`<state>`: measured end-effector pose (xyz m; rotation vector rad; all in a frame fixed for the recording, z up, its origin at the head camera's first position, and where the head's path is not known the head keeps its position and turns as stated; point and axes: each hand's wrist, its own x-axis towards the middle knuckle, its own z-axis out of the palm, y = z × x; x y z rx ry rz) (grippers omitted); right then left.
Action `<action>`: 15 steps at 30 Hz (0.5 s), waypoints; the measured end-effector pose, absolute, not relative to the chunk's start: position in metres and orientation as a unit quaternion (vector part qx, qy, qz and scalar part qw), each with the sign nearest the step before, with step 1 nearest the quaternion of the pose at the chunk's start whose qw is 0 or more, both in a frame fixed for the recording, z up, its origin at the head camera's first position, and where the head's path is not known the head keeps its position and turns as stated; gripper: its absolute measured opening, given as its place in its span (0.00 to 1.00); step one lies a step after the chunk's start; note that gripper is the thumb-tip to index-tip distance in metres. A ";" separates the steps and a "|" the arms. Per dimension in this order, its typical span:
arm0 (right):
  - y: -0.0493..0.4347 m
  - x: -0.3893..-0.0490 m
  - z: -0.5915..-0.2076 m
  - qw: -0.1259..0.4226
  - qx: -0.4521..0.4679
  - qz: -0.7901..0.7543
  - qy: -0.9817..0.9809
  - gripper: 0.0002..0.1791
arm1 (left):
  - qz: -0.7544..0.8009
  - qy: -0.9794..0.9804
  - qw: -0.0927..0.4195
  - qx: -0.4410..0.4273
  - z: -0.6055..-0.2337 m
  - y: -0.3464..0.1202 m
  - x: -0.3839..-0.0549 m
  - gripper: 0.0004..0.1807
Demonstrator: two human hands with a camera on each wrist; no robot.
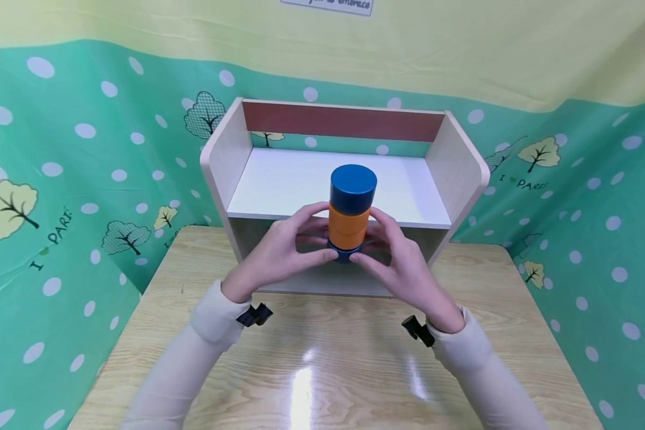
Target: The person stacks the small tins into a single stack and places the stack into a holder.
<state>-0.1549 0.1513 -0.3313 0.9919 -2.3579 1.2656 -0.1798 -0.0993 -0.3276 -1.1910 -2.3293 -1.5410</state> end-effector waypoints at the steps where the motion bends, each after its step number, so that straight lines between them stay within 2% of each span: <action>1: 0.151 -0.156 -0.330 0.143 0.344 0.439 -0.817 0.50 | -0.506 -0.767 0.054 -0.392 -0.326 -0.099 -0.180 0.43; 15: 0.150 -0.171 -0.313 0.161 0.341 0.441 -0.815 0.48 | -0.503 -0.774 0.064 -0.379 -0.307 -0.096 -0.194 0.40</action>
